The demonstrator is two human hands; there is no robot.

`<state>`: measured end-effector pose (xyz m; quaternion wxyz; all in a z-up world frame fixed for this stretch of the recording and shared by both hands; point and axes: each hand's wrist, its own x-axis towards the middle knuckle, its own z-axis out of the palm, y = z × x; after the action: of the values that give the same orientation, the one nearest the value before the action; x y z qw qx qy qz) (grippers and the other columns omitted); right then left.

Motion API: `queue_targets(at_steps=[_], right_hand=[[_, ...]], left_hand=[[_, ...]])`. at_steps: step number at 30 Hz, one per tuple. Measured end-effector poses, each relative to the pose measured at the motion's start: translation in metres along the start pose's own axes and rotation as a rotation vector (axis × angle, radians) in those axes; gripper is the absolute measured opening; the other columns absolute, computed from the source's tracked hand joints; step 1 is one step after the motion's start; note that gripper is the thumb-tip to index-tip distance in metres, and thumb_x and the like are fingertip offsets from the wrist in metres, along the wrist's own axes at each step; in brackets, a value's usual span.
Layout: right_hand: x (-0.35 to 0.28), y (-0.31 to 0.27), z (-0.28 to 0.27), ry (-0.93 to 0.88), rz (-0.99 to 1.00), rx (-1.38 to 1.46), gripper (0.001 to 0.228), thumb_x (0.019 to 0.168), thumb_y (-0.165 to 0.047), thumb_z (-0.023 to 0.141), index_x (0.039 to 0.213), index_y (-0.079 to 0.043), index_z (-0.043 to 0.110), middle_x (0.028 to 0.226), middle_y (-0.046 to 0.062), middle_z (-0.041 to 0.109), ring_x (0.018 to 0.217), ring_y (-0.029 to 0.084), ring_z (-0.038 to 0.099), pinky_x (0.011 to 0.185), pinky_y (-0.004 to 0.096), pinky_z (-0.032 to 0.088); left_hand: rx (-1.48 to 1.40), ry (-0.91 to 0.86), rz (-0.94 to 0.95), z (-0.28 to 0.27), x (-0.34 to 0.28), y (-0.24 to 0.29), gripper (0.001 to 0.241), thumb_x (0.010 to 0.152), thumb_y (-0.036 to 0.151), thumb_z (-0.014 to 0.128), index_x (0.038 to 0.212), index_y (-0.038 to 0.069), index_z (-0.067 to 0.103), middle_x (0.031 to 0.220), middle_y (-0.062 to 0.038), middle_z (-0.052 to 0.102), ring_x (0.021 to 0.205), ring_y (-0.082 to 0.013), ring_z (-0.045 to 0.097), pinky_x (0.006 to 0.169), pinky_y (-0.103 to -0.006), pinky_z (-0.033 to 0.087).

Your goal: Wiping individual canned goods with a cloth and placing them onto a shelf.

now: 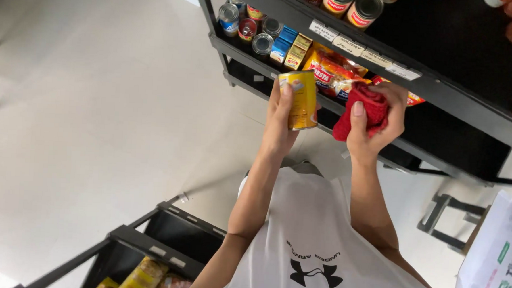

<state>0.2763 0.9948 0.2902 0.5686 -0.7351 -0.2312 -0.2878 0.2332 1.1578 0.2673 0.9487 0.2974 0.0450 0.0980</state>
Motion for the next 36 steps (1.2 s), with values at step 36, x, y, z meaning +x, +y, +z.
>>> queue_targets(at_steps=[36], right_hand=[[0.143,0.077,-0.043,0.034,0.038,-0.181,0.032,0.097,-0.018,0.081,0.119,0.000,0.065,0.112,0.013,0.066,0.101,0.025,0.069,0.087,0.035,0.056]], left_hand=[[0.931,-0.672,0.289,0.115,0.234,-0.031,0.063,0.078,0.007,0.088,0.132,-0.002,0.059,0.122,-0.011,0.072,0.112,-0.0199,0.072,0.099,-0.0337,0.061]])
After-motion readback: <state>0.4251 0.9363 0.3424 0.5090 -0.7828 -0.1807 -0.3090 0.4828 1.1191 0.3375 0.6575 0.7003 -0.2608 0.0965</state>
